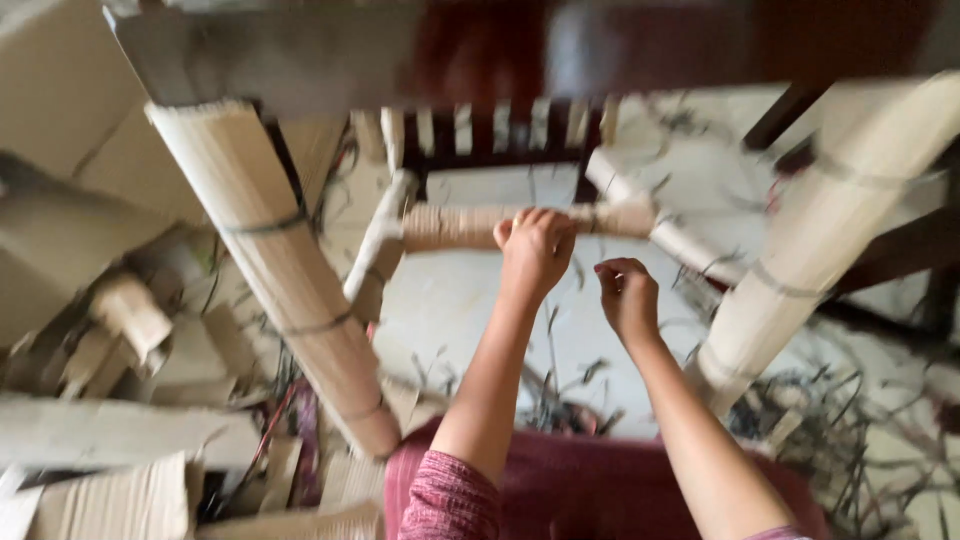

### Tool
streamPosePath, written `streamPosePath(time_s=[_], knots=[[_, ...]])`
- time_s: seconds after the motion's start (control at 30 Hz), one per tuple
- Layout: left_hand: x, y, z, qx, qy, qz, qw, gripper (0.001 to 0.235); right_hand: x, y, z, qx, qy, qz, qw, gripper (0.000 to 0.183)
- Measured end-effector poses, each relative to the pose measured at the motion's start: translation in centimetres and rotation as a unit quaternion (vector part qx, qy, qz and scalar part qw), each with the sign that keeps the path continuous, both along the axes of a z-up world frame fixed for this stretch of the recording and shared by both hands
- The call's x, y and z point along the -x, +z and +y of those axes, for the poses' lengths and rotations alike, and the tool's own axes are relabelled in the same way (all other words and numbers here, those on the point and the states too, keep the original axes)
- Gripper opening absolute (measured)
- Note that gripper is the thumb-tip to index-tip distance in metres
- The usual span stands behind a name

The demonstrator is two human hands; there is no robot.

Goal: The person wraps corrugated cardboard around the legs of a wooden chair and secures it with black zip ties. They use scissors to cut the zip ties after tightening them. The process is repeated for multiple legs.

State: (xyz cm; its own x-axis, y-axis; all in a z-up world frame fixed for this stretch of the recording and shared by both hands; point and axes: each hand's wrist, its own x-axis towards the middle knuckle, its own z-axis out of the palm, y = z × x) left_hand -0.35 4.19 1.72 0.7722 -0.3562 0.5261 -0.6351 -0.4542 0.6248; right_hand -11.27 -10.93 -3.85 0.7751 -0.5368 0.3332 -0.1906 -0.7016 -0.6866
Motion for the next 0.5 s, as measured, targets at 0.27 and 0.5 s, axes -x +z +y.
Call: streamPosePath(time_s=[0.27, 0.5], knots=[[9.0, -0.2, 7.8, -0.034, -0.018, 0.286, 0.957, 0.057, 9.0, -9.6, 7.9, -0.145, 0.036, 0.23, 0.962, 0.019], [7.7, -5.2, 6.7, -0.174, -0.068, 0.322, 0.928, 0.053, 12.6, -14.4, 8.2, 0.017, 0.08, 0.514, 0.854, 0.027]])
